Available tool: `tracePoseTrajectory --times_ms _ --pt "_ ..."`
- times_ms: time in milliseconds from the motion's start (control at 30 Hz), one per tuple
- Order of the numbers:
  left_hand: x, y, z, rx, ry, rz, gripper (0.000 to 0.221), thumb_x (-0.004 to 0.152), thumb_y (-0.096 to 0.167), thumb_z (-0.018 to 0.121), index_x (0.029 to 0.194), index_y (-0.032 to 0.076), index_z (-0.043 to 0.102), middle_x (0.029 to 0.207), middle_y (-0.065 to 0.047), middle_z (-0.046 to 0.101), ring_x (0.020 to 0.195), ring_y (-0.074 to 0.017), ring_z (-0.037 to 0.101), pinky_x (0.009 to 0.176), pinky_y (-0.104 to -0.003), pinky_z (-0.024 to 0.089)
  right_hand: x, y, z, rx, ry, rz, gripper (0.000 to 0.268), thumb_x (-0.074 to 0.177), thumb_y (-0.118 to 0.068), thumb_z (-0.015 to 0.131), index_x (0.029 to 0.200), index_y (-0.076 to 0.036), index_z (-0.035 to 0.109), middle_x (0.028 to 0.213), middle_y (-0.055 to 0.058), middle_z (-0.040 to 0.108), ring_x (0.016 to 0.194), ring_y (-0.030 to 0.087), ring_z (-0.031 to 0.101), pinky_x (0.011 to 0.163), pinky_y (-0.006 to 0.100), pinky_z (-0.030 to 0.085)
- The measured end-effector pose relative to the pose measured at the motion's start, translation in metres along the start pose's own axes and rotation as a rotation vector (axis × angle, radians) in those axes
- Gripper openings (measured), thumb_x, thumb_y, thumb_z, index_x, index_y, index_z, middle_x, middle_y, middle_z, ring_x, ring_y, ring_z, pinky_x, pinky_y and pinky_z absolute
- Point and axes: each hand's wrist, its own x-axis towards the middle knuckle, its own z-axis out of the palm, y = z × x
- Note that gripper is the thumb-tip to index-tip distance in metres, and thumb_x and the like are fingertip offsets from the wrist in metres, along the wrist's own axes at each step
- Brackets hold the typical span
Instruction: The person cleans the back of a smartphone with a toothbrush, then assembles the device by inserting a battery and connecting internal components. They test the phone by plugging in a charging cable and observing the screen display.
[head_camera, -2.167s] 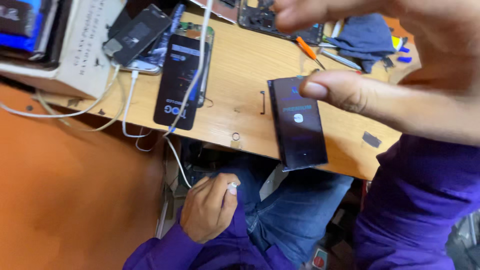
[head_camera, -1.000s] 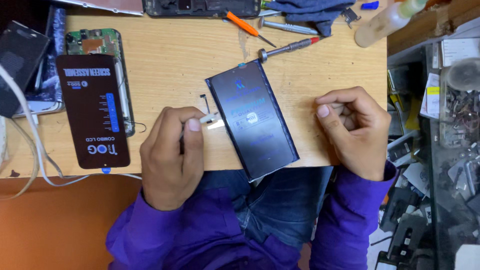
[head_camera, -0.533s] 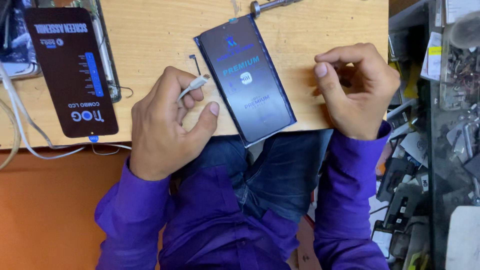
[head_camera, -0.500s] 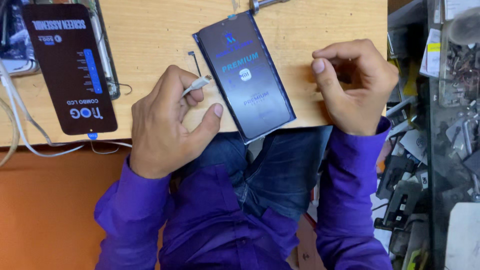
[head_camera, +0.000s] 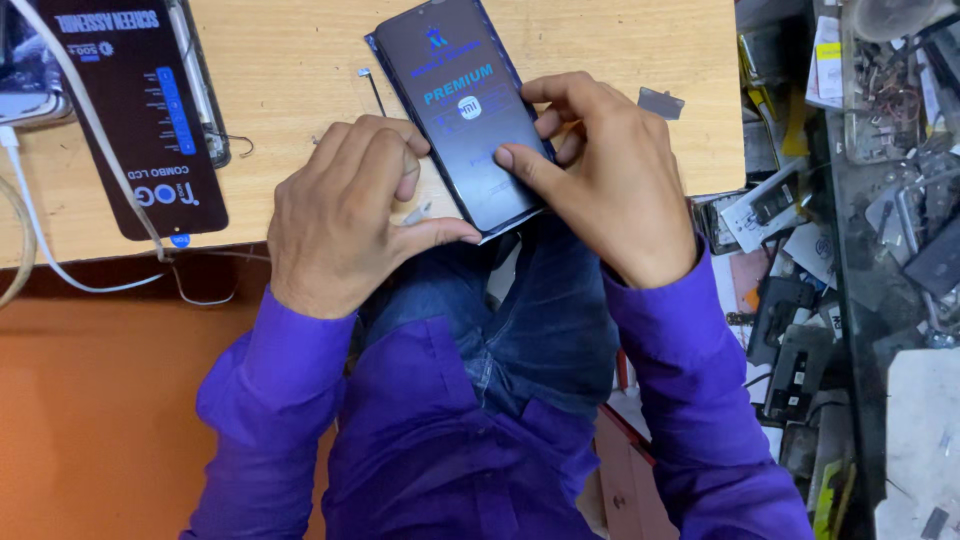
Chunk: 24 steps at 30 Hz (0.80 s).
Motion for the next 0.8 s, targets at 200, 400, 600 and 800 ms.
tracePoseTrajectory --times_ms 200,400,600,800 --pt "0.000 0.000 0.000 -0.005 0.014 -0.024 0.062 0.068 0.052 0.091 0.098 0.009 0.057 0.091 -0.002 0.057 0.088 -0.0249 0.060 0.071 -0.039 0.050 0.016 0.011 -0.003 0.357 -0.264 0.193 0.030 0.092 -0.015 0.083 0.115 -0.001 0.071 0.087 0.001 0.072 0.071 0.005 0.062 0.062 0.021 0.051" --pt "0.000 -0.002 0.000 -0.069 0.048 -0.006 0.059 0.068 0.048 0.090 0.094 0.009 0.055 0.092 -0.001 0.058 0.089 -0.0239 0.060 0.072 -0.038 0.050 0.017 0.018 -0.002 0.717 -0.417 0.173 0.036 0.093 -0.009 0.077 0.119 -0.003 0.053 0.106 0.006 0.076 0.094 0.006 0.073 0.079 0.022 0.062" --pt "-0.005 -0.009 0.001 -0.191 0.069 -0.073 0.057 0.069 0.047 0.091 0.078 0.008 0.051 0.073 -0.002 0.055 0.070 -0.0206 0.058 0.062 -0.036 0.047 0.014 0.033 -0.013 1.132 -0.387 0.350 0.031 0.100 -0.005 0.069 0.128 -0.002 0.056 0.109 0.010 0.072 0.090 0.016 0.073 0.078 0.033 0.062" --pt "-0.009 -0.011 0.000 -0.342 0.055 -0.197 0.051 0.076 0.043 0.088 0.077 0.005 0.054 0.063 -0.005 0.055 0.053 -0.0197 0.055 0.051 -0.033 0.042 0.017 0.048 -0.017 1.971 -0.506 0.357 0.028 0.115 -0.012 0.060 0.136 0.005 0.052 0.120 0.009 0.063 0.110 0.016 0.069 0.091 0.029 0.063"
